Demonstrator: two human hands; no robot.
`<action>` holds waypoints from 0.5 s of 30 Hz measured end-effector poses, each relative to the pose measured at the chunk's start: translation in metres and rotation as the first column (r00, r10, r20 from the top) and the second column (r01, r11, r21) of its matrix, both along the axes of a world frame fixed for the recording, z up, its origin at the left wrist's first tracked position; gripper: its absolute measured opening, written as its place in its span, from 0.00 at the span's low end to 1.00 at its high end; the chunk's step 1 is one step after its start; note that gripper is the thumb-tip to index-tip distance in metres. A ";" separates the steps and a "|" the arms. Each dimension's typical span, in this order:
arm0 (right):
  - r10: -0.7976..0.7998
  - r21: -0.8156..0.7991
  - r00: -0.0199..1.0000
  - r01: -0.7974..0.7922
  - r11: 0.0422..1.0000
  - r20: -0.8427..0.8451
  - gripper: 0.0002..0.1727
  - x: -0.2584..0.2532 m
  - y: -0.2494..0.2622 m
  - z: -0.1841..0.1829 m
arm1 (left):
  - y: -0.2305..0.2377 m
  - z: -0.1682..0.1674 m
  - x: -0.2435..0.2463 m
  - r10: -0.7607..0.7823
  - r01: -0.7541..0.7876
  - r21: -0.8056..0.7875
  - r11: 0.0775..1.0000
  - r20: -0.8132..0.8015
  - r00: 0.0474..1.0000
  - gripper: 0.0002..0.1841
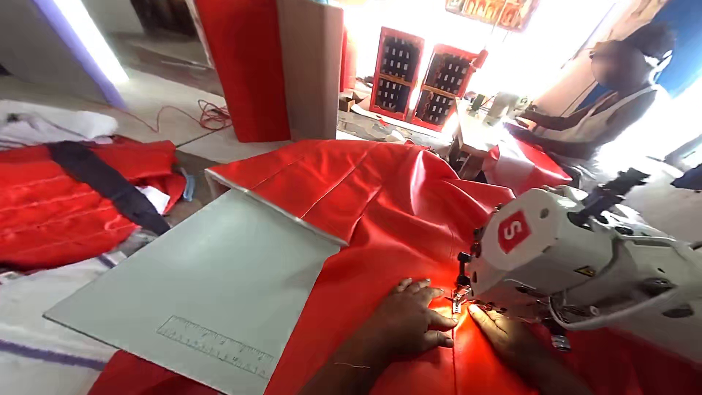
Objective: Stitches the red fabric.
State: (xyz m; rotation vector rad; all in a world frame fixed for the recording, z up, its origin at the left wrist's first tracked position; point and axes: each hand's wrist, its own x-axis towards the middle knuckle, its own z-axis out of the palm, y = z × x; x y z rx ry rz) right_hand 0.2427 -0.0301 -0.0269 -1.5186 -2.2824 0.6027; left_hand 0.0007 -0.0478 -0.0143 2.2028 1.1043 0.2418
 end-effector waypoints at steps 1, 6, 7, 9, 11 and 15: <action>0.040 0.056 0.999 -0.041 0.998 0.013 0.26 0.001 0.001 -0.004 | 0.000 0.000 -0.002 -0.008 0.008 -0.006 1.000 0.010 1.000 0.23; 0.126 0.242 0.990 -0.136 0.961 0.057 0.26 0.014 0.013 -0.030 | 0.001 -0.001 -0.005 -0.051 0.051 -0.018 0.999 0.014 0.999 0.23; 0.097 0.231 0.992 -0.114 0.966 0.082 0.28 0.015 0.013 -0.029 | 0.002 -0.003 -0.005 -0.054 0.054 -0.009 0.999 0.021 0.998 0.23; 0.032 0.172 0.990 -0.056 0.983 0.139 0.31 0.011 0.010 -0.023 | 0.002 -0.003 -0.005 -0.060 0.061 -0.013 0.998 0.024 0.998 0.23; 0.035 0.201 0.988 -0.064 0.978 0.148 0.32 0.016 0.013 -0.029 | 0.001 -0.003 -0.005 -0.056 0.056 -0.017 0.998 0.040 0.998 0.23; 0.042 0.344 0.990 -0.087 0.935 0.136 0.31 0.023 0.014 -0.041 | 0.002 -0.001 -0.007 -0.083 0.084 -0.025 0.996 0.029 0.996 0.23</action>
